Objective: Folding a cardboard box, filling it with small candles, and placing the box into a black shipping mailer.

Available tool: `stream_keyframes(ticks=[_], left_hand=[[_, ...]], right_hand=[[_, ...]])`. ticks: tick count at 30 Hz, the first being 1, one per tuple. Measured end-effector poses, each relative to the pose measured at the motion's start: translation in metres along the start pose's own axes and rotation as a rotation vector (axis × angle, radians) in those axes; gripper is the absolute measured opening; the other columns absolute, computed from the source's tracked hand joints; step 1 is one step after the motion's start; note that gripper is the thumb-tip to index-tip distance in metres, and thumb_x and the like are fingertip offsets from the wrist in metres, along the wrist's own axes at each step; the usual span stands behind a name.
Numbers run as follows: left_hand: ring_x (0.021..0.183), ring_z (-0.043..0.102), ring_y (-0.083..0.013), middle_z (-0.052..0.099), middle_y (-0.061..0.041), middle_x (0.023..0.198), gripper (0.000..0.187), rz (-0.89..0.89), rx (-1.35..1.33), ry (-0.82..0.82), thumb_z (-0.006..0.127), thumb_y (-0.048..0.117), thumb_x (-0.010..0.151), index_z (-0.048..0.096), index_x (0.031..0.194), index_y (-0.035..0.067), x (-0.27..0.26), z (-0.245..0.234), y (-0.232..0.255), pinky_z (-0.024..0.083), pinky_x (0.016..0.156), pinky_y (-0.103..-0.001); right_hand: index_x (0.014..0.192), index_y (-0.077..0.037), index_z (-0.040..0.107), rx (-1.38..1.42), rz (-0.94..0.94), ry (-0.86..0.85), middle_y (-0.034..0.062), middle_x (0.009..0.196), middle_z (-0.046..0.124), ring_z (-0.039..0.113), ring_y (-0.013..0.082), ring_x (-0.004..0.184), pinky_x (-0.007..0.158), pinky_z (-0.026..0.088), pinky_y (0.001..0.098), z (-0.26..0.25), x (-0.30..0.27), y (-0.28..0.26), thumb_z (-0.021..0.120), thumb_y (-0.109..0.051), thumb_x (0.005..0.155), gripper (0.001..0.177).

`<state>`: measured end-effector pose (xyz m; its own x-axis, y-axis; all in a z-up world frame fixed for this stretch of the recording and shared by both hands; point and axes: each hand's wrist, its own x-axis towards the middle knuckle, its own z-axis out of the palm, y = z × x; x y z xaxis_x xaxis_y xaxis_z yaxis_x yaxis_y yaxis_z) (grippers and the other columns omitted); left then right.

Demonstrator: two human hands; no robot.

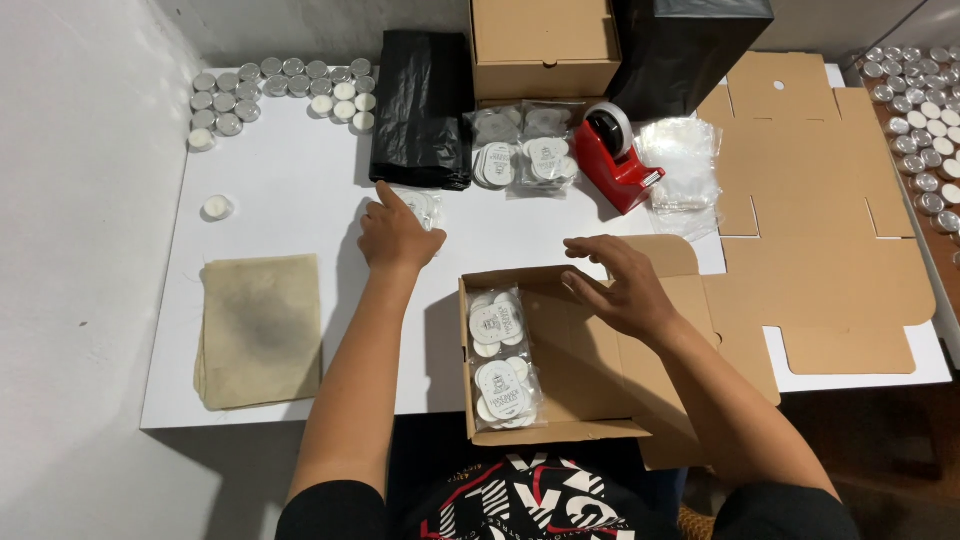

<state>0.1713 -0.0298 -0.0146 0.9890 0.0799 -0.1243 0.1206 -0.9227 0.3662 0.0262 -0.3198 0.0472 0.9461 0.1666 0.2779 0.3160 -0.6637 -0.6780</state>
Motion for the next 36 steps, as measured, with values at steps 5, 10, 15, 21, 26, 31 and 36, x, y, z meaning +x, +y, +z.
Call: stream_keyframes(ticks=[5,10,15,21,26,31,36], left_hand=[[0.111,0.06,-0.0437,0.057,-0.026,0.118,0.107,0.089,-0.088,0.077,0.079,0.029,0.07,0.022,0.153,-0.006,-0.019,-0.016,-0.001,0.056,0.084,-0.059],[0.112,0.057,-0.0578,0.056,-0.035,0.118,0.099,0.384,-0.382,0.224,0.071,0.023,0.066,0.032,0.151,-0.007,-0.066,-0.069,0.031,0.048,0.093,-0.066],[0.101,0.065,-0.0387,0.061,-0.02,0.109,0.117,1.029,-0.137,0.171,0.091,0.045,0.053,0.043,0.15,0.0,-0.114,-0.063,0.083,0.058,0.084,-0.052],[0.108,0.062,-0.0359,0.058,-0.014,0.112,0.118,1.131,-0.089,0.073,0.079,0.029,0.055,0.03,0.161,0.008,-0.127,0.005,0.09,0.054,0.087,-0.045],[0.133,0.049,-0.0404,0.053,-0.022,0.137,0.116,1.054,-0.354,-0.028,0.084,0.051,0.066,0.033,0.158,0.004,-0.132,-0.037,0.066,0.043,0.108,-0.052],[0.133,0.048,-0.0414,0.052,-0.02,0.138,0.089,0.642,-0.644,0.001,0.081,0.046,0.081,0.045,0.151,0.004,-0.127,-0.013,0.016,0.04,0.112,-0.054],[0.14,0.041,-0.046,0.049,-0.026,0.142,0.068,0.418,-0.871,-0.161,0.063,0.034,0.096,0.039,0.153,0.005,-0.141,0.021,0.005,0.031,0.117,-0.058]], right_hand=[[0.128,-0.01,0.069,0.054,0.002,0.027,0.0141,0.104,0.074,0.071,0.0334,0.104,0.093,0.058,0.046,-0.007,-0.006,-0.013,0.079,-0.009,0.087,0.042],[0.131,-0.007,0.068,0.198,-0.009,0.063,0.0141,0.106,0.074,0.072,0.0301,0.103,0.092,0.059,0.0436,-0.002,-0.016,-0.015,0.078,-0.008,0.087,0.045],[0.158,0.004,0.02,1.129,0.359,-0.174,0.0274,0.138,0.053,0.062,0.0369,0.122,0.106,0.051,0.0582,0.02,-0.025,-0.013,0.07,-0.035,0.089,0.094],[0.149,0.006,0.043,0.972,0.63,-0.041,0.0305,0.134,0.06,0.065,0.0448,0.115,0.088,0.057,0.0626,0.046,-0.053,0.032,0.071,-0.007,0.089,0.067],[0.148,0.005,0.043,0.933,0.784,0.017,0.0294,0.138,0.057,0.06,0.0456,0.12,0.09,0.056,0.0623,0.042,-0.069,0.022,0.072,-0.008,0.09,0.066],[0.153,0.003,0.038,0.539,0.598,-0.059,0.033,0.144,0.053,0.048,0.0482,0.137,0.108,0.043,0.0623,0.042,-0.063,-0.012,0.068,-0.027,0.097,0.069],[0.161,-0.004,0.023,-0.056,0.475,-0.256,0.0295,0.147,0.047,0.043,0.0446,0.133,0.115,0.029,0.0592,0.048,-0.061,-0.011,0.053,-0.046,0.102,0.079]])
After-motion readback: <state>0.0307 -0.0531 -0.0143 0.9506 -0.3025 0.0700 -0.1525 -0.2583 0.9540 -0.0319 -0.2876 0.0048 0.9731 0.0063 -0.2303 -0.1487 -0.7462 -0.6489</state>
